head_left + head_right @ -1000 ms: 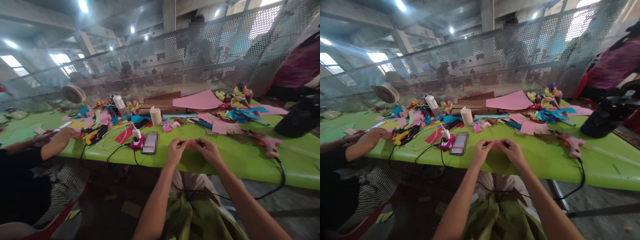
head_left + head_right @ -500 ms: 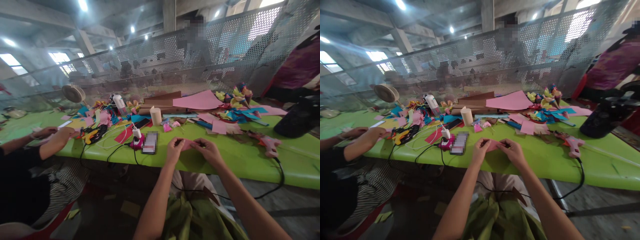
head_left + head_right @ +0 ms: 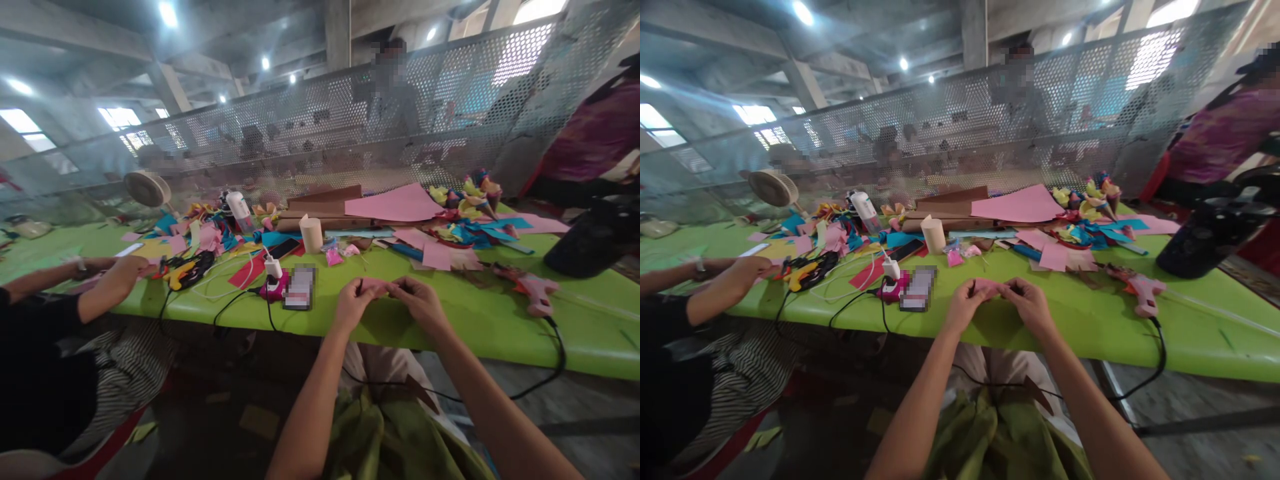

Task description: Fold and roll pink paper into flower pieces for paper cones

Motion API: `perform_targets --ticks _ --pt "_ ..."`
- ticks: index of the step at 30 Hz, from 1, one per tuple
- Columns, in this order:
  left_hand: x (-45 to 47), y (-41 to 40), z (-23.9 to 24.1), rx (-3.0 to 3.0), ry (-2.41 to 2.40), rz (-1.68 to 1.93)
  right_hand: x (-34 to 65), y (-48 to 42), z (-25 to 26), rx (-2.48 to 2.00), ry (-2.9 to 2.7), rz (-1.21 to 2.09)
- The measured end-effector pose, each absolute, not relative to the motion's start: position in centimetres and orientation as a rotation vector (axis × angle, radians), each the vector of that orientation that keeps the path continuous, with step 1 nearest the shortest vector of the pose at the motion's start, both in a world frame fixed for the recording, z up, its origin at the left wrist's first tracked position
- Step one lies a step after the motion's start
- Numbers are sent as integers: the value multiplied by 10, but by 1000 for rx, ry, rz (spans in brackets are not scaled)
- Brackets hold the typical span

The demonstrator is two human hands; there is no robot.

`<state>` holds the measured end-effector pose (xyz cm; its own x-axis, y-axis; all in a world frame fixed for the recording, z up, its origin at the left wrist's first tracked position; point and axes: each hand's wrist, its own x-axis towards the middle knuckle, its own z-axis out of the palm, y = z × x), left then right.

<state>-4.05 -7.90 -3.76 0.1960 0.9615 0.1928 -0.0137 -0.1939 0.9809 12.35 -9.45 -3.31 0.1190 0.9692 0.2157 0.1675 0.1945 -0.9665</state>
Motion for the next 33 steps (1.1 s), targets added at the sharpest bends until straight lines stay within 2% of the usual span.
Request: perform_targets --ticks 33 --pt "-42 -81 -35 1553 992 1038 126 -92 -38 -1168 -1148 832"
